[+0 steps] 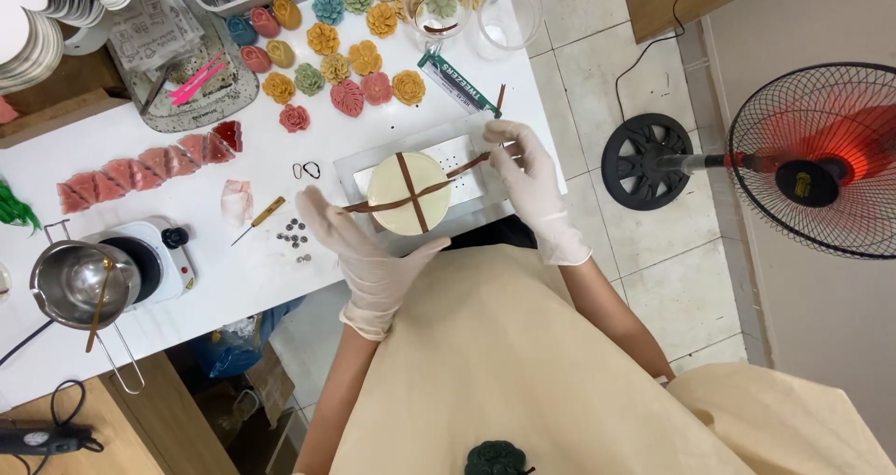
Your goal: The recorder assembles a decorative candle display by placing wax flowers, a bear figurine, and nesting material inside a clear stand and securing it with ribbons.
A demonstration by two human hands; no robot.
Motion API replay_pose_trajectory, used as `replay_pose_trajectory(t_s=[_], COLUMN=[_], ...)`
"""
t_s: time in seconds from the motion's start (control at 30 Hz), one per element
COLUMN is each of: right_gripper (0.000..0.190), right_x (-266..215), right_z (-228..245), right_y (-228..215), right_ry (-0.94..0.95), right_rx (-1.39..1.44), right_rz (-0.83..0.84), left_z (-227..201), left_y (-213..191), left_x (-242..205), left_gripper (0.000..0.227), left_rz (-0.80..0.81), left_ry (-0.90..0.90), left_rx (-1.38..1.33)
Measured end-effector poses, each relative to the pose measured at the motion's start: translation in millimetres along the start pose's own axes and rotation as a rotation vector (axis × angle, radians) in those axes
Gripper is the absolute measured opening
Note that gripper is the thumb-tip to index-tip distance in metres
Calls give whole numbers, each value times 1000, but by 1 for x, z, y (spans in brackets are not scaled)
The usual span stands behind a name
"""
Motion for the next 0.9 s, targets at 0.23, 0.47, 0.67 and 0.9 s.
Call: replay_pose_trajectory(t_s=[0.23,0.47,0.67,0.9], right_gripper=[37,43,17,14], right_x=[-4,-1,20,68], right_z=[13,77,96,104], right_y=[13,32,56,85], right_ry=[-154,-236,-383,-284], right_rx=[-100,-230,-292,126], right_rz=[257,485,506,471], left_z=[59,-1,-2,26], left_y=[-42,-5,49,69], left_x=[-57,-18,0,-20], left_gripper=[127,106,128,104], left_rz=[-288,76,-70,-252], left_ry=[-399,-317,-391,-356], left_rx=[-46,48,-80,173])
Point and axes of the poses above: each hand's wrist, its own x-axis towards the middle knuckle, its own y-axis out of the palm, z = x × y, the point moved 7 cm from there along x, towards the middle knuckle, and after that the axes turned 3 degrees about -z, right-handed, at the moved point
